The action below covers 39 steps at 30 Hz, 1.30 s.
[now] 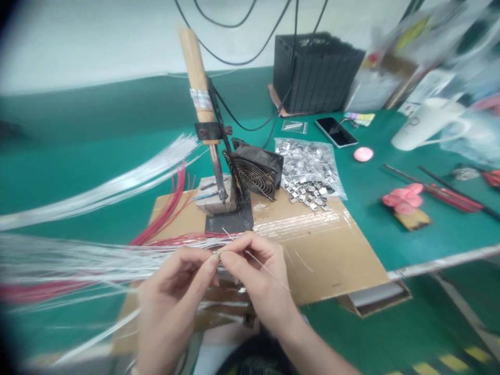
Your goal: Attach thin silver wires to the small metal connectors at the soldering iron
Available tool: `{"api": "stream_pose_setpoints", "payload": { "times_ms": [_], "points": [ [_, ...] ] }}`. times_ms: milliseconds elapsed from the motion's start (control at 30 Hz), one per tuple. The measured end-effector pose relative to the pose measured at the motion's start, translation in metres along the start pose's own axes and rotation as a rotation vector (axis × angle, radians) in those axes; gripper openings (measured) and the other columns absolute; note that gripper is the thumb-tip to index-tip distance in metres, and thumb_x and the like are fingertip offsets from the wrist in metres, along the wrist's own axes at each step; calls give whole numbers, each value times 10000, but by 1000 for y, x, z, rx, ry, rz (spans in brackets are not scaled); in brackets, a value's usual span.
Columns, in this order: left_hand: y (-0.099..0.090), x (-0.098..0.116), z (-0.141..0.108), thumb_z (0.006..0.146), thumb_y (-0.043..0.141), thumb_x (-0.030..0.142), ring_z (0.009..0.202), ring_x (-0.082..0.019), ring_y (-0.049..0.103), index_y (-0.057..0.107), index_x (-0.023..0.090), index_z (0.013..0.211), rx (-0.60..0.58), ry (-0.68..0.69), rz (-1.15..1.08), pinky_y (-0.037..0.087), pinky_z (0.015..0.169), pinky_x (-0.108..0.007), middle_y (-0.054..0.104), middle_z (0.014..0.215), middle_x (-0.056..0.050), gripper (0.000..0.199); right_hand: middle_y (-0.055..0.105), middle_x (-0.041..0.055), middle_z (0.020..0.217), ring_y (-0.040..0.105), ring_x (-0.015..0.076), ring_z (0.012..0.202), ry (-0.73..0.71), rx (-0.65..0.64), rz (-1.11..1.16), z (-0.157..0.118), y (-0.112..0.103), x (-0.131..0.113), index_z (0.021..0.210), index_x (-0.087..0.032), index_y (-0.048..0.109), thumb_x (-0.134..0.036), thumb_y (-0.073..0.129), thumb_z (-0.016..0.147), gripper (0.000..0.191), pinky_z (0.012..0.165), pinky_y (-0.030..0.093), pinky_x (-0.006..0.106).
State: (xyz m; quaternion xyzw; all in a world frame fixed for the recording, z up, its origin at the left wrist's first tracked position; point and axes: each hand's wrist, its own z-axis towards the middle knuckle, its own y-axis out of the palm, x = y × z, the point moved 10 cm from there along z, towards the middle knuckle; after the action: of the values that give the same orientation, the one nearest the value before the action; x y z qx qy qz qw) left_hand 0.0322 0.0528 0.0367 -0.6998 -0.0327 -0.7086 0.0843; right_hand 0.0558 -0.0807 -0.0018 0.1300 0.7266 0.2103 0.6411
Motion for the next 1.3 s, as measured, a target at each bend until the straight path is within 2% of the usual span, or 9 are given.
{"api": "stream_pose_setpoints", "payload": {
  "times_ms": [200,400,600,833,967,1167,1300],
  "points": [
    [1,4,3,928,719,189,607,-67,682,695,204,817,-14,23,14,527,587,-69,718,688,39,115,616,-18,664,513,90,599,-6,-50,-98,1,-2,-5,815,-188,759,-363,735,940,217,580,411,213],
    [0,3,0,918,720,207,606,-97,673,699,195,815,-3,13,41,546,580,-113,721,690,16,106,610,-31,633,520,89,603,-51,26,-176,2,-1,-20,689,-183,695,-257,745,900,230,590,443,199],
    [-2,-2,-2,907,733,237,616,-126,669,707,183,820,32,-26,43,556,580,-163,717,700,-4,106,625,-27,642,523,86,584,-122,74,-228,-1,0,-22,702,-179,709,-229,726,898,203,569,440,199],
    [-7,-2,0,910,739,238,597,-103,644,701,195,819,59,-21,89,540,590,-144,684,672,24,107,637,-14,666,537,105,596,-118,169,-230,-3,-16,-17,817,-212,782,-315,740,921,152,594,462,232],
    [-7,-5,0,908,738,237,616,-109,665,699,193,827,53,-29,72,547,589,-141,709,703,13,100,697,21,787,586,139,686,-128,97,-332,-5,-7,-21,860,-217,801,-286,748,905,98,648,469,269],
    [-7,-9,3,904,745,231,642,-108,673,700,184,855,38,-46,46,547,611,-138,724,733,4,82,686,11,728,582,150,684,-78,121,-368,-5,-8,-18,776,-210,768,-293,800,861,123,642,456,278],
    [-8,-11,3,905,752,227,659,-97,665,696,188,873,23,-56,23,536,628,-125,717,748,14,76,669,11,714,572,153,668,-132,119,-389,-7,-9,-20,751,-206,757,-280,805,857,138,615,445,282]
  ]
}}
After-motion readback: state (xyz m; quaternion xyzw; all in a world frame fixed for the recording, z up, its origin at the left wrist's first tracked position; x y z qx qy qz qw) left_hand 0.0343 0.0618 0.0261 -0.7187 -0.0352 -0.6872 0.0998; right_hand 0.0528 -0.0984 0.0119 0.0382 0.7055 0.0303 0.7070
